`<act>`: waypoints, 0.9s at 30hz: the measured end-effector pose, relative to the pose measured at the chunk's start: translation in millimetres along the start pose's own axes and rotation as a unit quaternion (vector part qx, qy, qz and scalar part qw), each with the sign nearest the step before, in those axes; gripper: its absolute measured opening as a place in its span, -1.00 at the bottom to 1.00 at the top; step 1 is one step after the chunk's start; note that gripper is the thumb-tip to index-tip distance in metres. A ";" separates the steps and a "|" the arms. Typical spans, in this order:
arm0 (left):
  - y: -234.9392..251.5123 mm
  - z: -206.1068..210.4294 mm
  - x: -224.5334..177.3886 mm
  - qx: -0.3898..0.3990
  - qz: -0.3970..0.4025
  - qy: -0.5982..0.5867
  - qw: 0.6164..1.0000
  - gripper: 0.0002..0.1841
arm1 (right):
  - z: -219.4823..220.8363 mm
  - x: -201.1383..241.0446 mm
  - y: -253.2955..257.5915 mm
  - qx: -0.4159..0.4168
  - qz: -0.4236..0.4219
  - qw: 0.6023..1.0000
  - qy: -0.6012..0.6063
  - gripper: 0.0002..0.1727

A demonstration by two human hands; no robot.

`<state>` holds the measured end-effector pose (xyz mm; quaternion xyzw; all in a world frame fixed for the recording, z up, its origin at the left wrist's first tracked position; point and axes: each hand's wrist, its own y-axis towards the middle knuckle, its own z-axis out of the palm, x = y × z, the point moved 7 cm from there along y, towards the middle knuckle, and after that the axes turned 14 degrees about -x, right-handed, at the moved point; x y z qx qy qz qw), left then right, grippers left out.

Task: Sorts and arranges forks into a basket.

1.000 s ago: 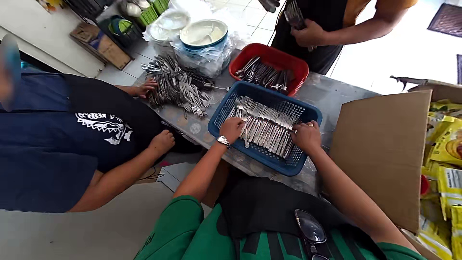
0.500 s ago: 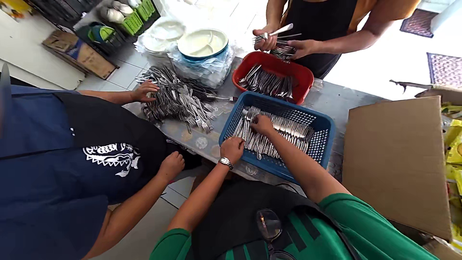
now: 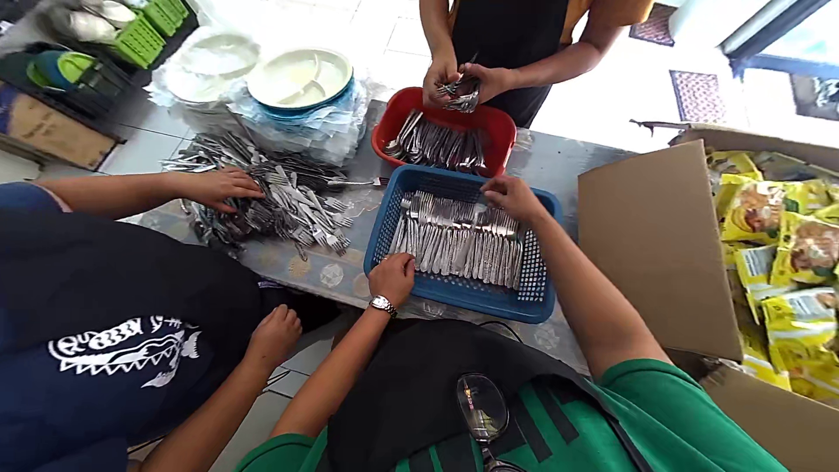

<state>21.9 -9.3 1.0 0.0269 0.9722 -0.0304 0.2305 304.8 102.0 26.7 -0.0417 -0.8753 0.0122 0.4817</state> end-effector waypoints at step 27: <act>2.4 2.3 3.0 -0.061 -0.060 0.025 0.996 -0.68 | -18.6 -64.0 -59.8 0.086 -0.097 0.904 -0.407 -0.78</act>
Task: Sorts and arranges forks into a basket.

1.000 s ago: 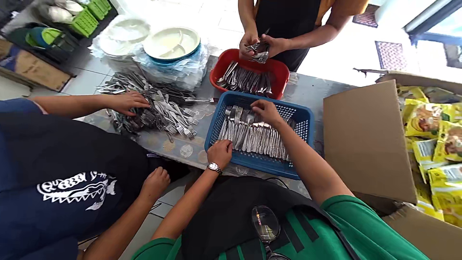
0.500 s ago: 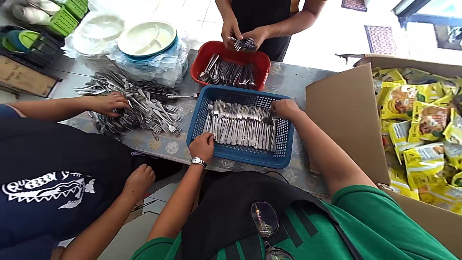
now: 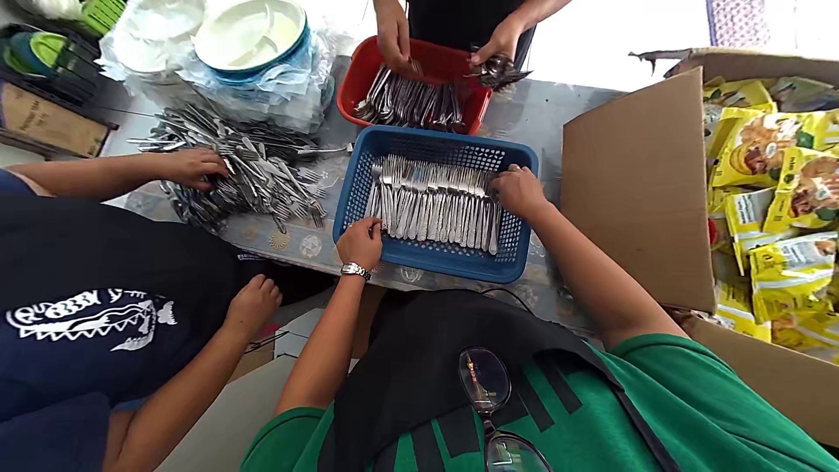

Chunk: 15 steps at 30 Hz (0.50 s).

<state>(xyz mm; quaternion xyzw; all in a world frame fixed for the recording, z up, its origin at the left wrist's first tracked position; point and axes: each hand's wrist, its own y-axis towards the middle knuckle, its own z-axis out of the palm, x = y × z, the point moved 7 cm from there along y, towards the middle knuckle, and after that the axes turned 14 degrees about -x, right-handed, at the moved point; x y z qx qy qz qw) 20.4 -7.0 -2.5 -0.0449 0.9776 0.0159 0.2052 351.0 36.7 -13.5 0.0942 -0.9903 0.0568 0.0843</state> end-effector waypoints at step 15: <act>-2.1 -4.8 0.8 -0.038 0.028 -0.028 0.998 -0.70 | 9.7 7.2 -9.5 -0.048 0.001 0.997 -0.057 -0.89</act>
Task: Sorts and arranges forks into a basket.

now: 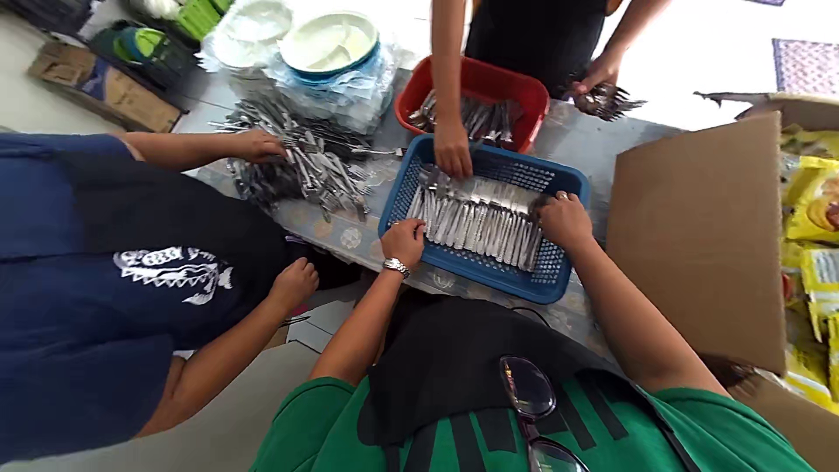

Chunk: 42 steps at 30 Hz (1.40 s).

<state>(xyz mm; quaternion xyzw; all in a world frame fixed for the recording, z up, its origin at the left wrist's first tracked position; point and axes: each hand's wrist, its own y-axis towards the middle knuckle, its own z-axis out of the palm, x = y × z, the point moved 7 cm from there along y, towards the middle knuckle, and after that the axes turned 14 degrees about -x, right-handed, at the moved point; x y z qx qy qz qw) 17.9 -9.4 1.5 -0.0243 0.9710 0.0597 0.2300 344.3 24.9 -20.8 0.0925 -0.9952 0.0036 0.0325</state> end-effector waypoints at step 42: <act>9.5 15.5 -36.0 0.067 0.139 -0.174 0.973 -0.71 | -40.2 22.7 63.5 -0.030 0.113 0.915 0.387 -0.72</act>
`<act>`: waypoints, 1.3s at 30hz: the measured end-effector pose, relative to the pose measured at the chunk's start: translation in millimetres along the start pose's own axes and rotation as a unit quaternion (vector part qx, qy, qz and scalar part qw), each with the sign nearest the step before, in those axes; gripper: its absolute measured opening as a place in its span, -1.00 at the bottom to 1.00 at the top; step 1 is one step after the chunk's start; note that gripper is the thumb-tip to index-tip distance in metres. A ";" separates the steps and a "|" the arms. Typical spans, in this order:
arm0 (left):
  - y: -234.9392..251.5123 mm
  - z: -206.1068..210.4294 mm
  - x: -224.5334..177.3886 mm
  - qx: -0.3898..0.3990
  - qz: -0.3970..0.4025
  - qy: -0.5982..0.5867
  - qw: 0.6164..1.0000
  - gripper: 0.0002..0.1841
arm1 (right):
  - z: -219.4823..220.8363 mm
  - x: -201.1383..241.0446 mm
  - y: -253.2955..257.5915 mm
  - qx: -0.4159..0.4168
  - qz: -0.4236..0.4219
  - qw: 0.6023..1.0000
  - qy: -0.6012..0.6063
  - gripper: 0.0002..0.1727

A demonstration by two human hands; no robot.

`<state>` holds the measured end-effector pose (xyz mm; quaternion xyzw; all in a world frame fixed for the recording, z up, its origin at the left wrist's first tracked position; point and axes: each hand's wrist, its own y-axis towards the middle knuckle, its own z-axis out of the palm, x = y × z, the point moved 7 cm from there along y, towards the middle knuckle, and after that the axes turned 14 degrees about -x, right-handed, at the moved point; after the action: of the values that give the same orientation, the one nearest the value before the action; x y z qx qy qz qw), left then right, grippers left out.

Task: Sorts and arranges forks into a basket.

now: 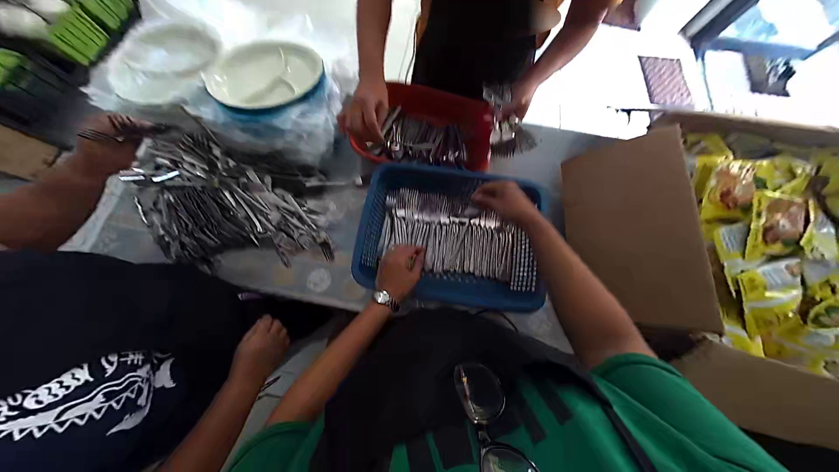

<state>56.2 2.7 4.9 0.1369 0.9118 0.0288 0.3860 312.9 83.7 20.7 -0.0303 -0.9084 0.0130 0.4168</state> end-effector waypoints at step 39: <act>38.2 43.8 10.7 0.253 -0.207 0.147 0.934 -0.49 | 19.2 -24.3 -103.5 0.039 0.079 0.978 -0.187 -0.64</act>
<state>89.0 40.0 -27.1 0.0322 0.9438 -0.2633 0.1975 309.6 -21.2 -5.2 -0.0826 -0.9637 0.0872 0.2385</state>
